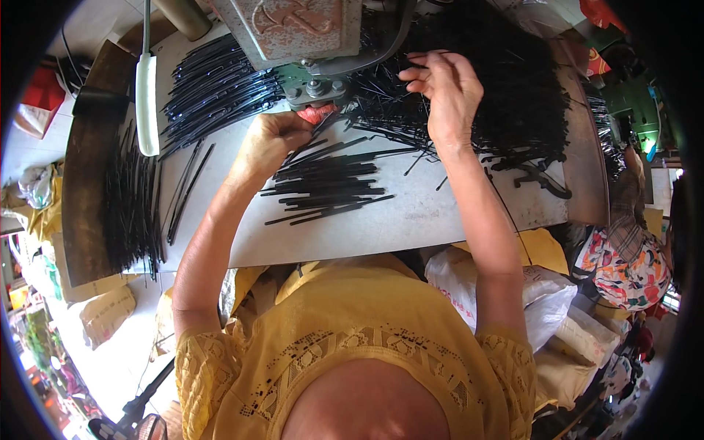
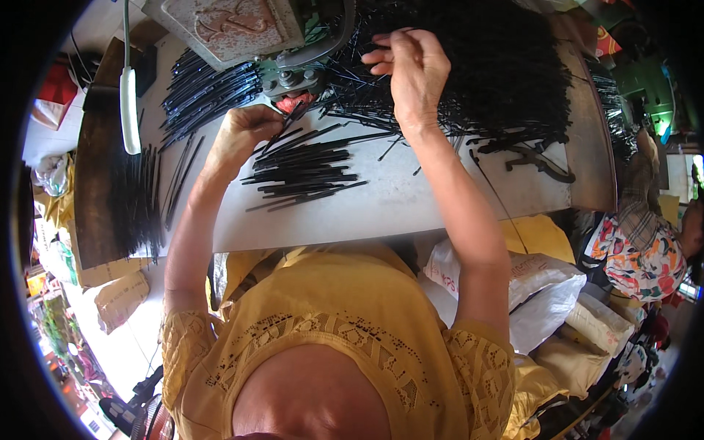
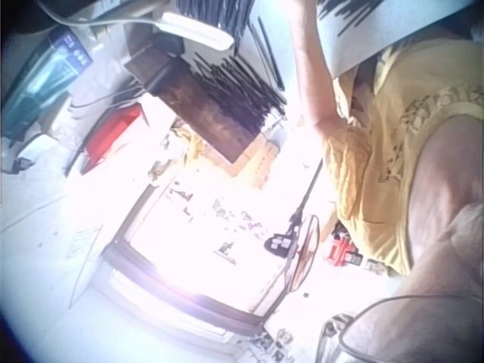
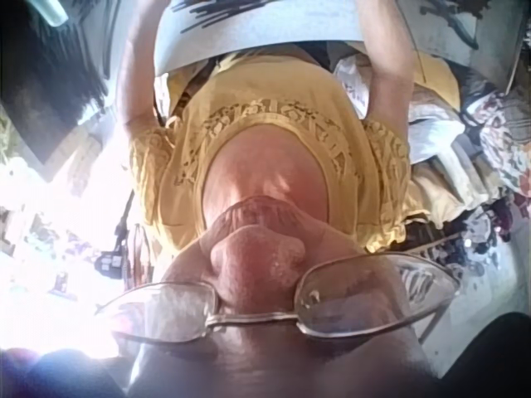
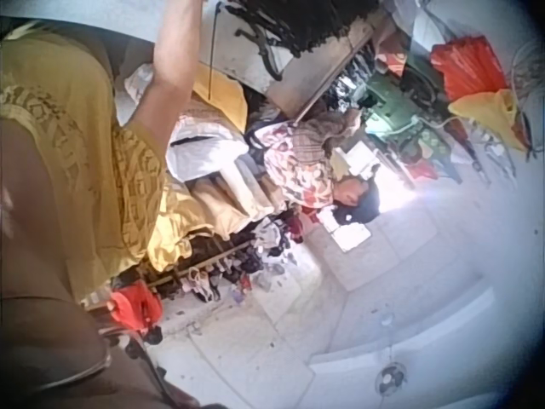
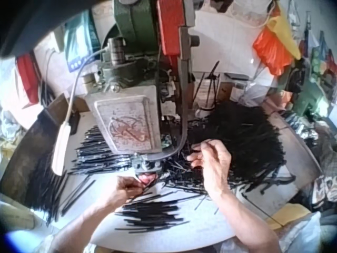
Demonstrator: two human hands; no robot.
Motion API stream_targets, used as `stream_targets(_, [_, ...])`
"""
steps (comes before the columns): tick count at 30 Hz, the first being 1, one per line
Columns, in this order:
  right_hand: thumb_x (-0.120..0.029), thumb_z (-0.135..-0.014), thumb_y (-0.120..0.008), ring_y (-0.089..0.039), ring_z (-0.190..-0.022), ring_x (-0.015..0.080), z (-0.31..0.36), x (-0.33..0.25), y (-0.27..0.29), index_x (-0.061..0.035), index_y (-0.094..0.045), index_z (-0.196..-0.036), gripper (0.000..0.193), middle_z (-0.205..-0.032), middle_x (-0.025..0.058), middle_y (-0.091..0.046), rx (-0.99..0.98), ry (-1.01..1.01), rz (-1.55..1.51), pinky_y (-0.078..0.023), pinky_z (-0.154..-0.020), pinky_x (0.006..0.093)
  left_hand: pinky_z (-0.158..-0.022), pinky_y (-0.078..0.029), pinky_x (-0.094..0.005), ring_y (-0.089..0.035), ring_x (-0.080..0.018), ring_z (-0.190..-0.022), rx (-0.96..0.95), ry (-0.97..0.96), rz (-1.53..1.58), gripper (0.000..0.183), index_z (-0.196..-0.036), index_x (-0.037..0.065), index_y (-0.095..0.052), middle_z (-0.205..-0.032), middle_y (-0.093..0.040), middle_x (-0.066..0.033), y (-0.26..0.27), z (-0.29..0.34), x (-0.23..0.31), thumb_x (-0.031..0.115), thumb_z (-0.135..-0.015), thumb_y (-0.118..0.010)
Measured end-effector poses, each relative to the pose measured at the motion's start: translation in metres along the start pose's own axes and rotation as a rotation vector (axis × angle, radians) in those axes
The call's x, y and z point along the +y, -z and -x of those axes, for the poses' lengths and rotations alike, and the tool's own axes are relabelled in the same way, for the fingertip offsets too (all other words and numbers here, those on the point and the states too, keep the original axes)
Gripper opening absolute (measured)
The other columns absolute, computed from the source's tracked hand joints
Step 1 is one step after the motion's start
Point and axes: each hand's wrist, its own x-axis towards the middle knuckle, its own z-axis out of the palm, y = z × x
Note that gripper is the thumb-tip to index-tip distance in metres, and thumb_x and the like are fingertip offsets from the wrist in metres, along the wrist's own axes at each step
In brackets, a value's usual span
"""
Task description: The person feeds black plastic rods into an assembly machine by hand, inserting them one by one for trimming or crimping.
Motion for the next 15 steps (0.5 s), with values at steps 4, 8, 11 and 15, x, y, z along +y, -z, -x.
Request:
stream_targets(4, [-0.006,-0.084,-0.047,-0.058,-0.053,0.0136,0.003,-0.003,-0.003,0.0040,-0.050,-0.085,0.011,-0.073,0.0127,-0.059,-0.014,-0.030,0.003,-0.045,-0.043,0.0195,-0.059,-0.041,-0.0209,-0.052,-0.0076,-0.064,0.043,-0.066,-0.078,0.010,-0.082,-0.003,-0.059,-0.075,-0.060,-0.0058,0.001,0.002,0.002,0.000,-0.074,-0.055])
stream_targets(8, [-0.008,-0.080,-0.051,-0.048,-0.044,0.0055,0.016,-0.011,-0.012,0.0003,-0.058,-0.081,0.011,-0.063,0.0052,-0.056,-0.351,-0.385,0.210,-0.035,-0.038,0.0167,-0.052,-0.038,-0.0209,-0.047,-0.0057,-0.058,0.131,-0.012,-0.017,0.010,-0.084,-0.002,-0.058,-0.069,-0.058,-0.0038,0.001,0.005,0.013,0.002,-0.076,-0.053])
stream_targets(11, [-0.011,-0.080,-0.053,-0.042,-0.043,0.0035,0.027,-0.004,-0.025,0.0005,-0.059,-0.082,0.013,-0.060,0.0029,-0.053,-0.563,-0.466,0.303,-0.033,-0.037,0.0167,-0.053,-0.039,-0.0229,-0.049,-0.0094,-0.057,0.236,-0.052,-0.058,0.012,-0.086,-0.001,-0.057,-0.066,-0.056,-0.0053,0.001,0.003,0.019,0.004,-0.075,-0.053])
stream_targets(15, [-0.014,-0.078,-0.056,-0.039,-0.045,0.0026,0.026,0.006,-0.038,0.0014,-0.060,-0.082,0.016,-0.058,0.0006,-0.050,-0.599,-0.502,0.285,-0.030,-0.038,0.0168,-0.057,-0.042,-0.0277,-0.055,-0.0189,-0.060,0.376,-0.203,-0.304,0.013,-0.086,-0.001,-0.057,-0.071,-0.056,-0.0125,0.000,-0.002,0.019,0.004,-0.074,-0.055])
